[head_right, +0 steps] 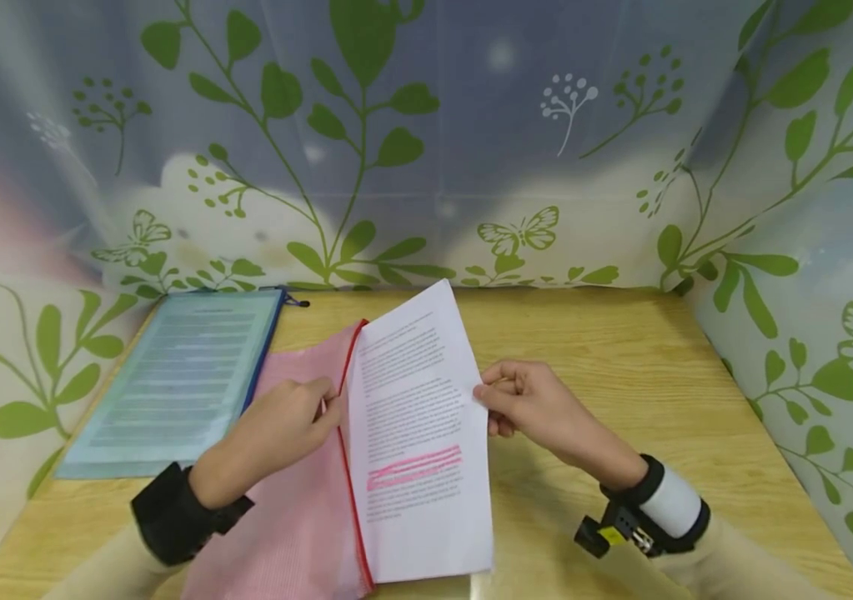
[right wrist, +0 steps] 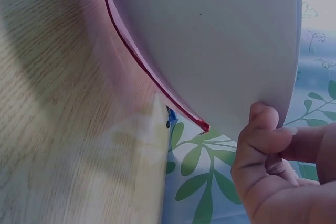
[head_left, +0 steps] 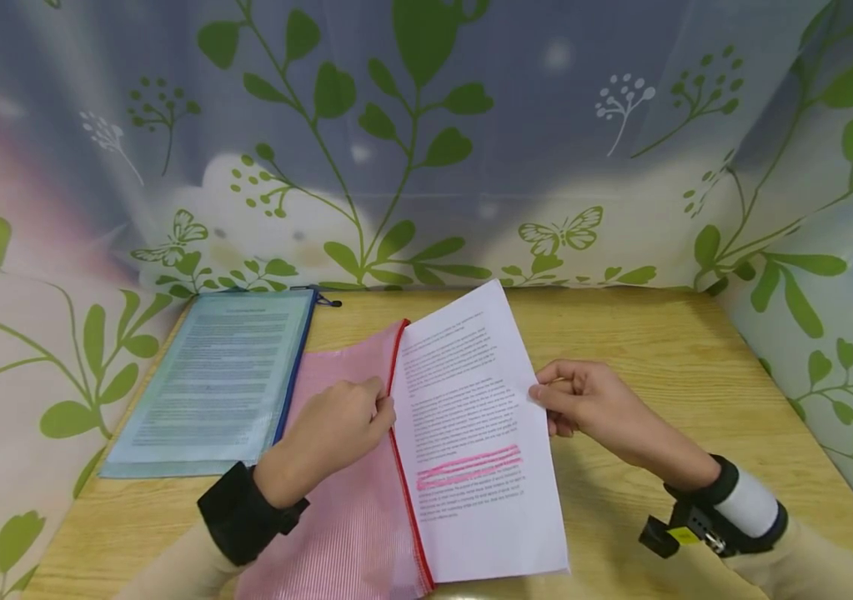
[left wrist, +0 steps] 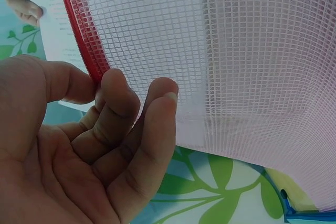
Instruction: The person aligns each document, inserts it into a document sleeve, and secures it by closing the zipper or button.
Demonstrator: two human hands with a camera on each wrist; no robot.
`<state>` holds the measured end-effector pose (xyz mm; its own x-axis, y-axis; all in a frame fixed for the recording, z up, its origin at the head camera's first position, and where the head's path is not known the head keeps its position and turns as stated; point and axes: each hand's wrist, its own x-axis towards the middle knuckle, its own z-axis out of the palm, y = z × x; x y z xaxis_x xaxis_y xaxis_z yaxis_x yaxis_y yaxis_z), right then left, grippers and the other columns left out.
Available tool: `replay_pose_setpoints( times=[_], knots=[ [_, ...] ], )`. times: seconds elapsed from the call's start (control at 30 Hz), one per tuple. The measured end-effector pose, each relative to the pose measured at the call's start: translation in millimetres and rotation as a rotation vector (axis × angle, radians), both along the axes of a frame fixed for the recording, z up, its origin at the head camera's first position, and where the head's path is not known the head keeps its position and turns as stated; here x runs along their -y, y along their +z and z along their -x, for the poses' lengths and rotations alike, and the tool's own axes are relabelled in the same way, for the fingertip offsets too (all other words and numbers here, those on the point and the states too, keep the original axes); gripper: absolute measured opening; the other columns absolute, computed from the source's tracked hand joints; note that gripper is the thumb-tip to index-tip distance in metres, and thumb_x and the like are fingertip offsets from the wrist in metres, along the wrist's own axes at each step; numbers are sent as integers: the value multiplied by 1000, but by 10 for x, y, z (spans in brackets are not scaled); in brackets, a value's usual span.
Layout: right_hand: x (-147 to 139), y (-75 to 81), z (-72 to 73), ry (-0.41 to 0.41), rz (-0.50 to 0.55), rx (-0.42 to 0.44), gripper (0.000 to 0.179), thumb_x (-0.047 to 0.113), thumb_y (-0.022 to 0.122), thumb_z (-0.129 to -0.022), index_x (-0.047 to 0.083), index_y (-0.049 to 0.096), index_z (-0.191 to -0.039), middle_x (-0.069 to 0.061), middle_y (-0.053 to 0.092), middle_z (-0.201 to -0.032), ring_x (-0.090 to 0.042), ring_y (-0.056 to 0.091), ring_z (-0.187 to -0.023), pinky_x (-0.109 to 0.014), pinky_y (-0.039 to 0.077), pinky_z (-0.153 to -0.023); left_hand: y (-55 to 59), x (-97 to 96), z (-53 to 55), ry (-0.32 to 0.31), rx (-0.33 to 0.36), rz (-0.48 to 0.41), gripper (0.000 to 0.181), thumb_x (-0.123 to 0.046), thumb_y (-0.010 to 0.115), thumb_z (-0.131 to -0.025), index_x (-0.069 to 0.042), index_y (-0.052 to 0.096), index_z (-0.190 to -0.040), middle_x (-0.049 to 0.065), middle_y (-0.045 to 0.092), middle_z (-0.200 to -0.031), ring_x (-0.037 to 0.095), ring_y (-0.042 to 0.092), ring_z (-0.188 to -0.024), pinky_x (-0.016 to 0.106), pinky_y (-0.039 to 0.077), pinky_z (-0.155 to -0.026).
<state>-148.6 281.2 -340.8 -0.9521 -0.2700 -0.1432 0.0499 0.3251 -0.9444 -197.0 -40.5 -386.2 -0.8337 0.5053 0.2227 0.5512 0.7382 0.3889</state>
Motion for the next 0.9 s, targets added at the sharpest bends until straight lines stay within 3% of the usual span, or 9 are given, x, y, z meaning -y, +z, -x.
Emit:
replay_pose_setpoints(
  times=[0.9],
  knots=[
    [55, -184, 18, -9, 94, 6, 29, 19, 57, -100, -7, 55, -112, -10, 63, -74, -14, 49, -58, -24, 43, -54, 24, 4, -11, -13, 0, 22, 26, -22, 51, -96, -15, 49, -71, -7, 33, -52, 5, 36, -40, 18, 27, -38]
  ],
)
